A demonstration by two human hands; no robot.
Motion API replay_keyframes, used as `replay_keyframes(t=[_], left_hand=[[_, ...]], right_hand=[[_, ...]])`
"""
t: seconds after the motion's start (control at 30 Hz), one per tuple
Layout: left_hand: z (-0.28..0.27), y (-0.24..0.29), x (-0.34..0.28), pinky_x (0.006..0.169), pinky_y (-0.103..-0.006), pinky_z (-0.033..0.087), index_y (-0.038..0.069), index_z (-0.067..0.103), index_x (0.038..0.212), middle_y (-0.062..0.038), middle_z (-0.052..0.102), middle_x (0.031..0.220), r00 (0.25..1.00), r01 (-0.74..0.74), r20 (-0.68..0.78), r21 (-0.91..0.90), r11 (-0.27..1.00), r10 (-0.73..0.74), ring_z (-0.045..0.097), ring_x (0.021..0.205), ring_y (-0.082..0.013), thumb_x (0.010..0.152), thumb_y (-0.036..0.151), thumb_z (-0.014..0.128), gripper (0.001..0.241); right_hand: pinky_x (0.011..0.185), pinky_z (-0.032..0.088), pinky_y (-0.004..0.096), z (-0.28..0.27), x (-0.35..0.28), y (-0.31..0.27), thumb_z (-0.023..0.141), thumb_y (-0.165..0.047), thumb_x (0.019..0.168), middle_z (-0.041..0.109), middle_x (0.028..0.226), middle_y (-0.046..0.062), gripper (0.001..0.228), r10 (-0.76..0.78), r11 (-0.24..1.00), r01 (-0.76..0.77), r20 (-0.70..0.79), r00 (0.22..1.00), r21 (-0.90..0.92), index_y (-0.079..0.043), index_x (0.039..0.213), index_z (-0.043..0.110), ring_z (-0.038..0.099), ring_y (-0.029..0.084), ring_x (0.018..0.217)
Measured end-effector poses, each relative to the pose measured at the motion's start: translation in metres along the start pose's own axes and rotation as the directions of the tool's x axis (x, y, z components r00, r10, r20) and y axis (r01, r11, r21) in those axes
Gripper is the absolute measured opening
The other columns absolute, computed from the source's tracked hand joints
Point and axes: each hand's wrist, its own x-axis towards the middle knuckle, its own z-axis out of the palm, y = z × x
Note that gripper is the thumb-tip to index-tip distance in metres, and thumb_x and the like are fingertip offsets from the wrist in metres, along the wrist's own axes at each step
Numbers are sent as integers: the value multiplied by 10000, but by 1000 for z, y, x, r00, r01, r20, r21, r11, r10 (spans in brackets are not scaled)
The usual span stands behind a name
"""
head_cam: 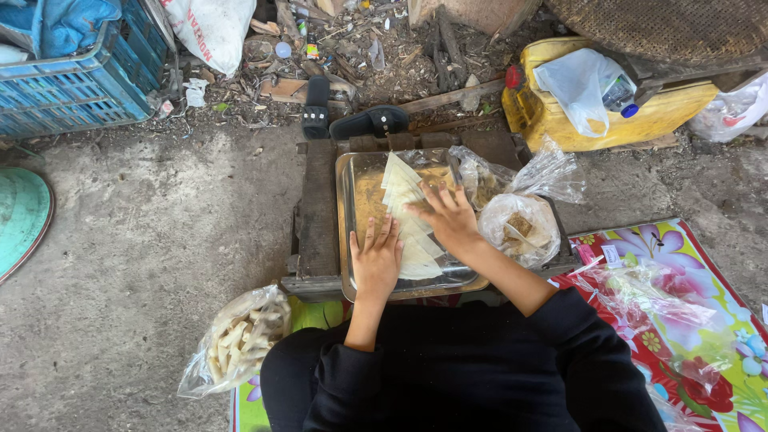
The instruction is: The person is folding triangular food items by hand. They use a spoon to scoop filling onto a wrapper placed on a metal tray, fold the corners into a triangle, and place the finished pieces into a plastic bag.
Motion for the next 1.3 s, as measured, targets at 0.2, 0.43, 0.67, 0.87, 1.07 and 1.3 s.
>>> replay_keyframes(t=[0.2,0.43,0.67,0.87,1.07,1.3], left_hand=[[-2,-1,0,1170,-624,273,169,633,1401,26,557,1513,1000,0,-9,-3,1000,0,464,1439,-257,999,328,534,443],[1,1,0,1159,-633,293,176,650,1381,30,559,1510,999,17,-27,-4,1000,-17,485,1423,-272,1007,371,553,433],[0,1,-1,1155,-634,300,183,643,1384,37,558,1513,999,20,-39,13,1000,-20,495,1425,-261,990,389,570,451],[-1,-1,-2,1168,-650,280,209,553,1477,35,548,1521,1000,19,-20,-18,1000,-20,483,1432,-263,1020,413,538,501],[-13,2,1,1151,-655,282,296,489,1522,7,558,1502,1000,13,20,-22,1000,-13,483,1420,-297,1016,395,534,518],[-23,7,1,1104,-637,325,245,530,1490,-78,609,1402,997,14,-75,-46,999,-18,516,1351,-335,963,300,615,537]], right_hand=[[1245,204,519,1,-9,22,513,134,765,343,1642,50,824,277,788,-163,-106,955,594,-296,1468,527,279,331,1502],[1120,263,587,9,-86,-32,576,-29,813,351,1622,129,681,-64,994,90,-331,942,63,-283,1446,582,391,378,1386],[1154,282,592,-1,-98,-37,543,-262,959,335,1633,140,423,40,974,-87,-219,975,-209,-179,1371,588,398,336,1448],[1089,355,582,1,-117,-41,580,-221,855,372,1573,156,613,7,979,-85,-391,920,-184,-208,1466,542,452,385,1348],[958,494,483,11,-147,8,627,-159,956,636,1346,69,385,483,864,-472,-555,677,176,-224,1336,626,605,317,1198],[633,561,481,49,-168,51,668,-252,926,714,951,113,239,772,618,-638,-201,603,460,-149,1140,696,720,341,811]])
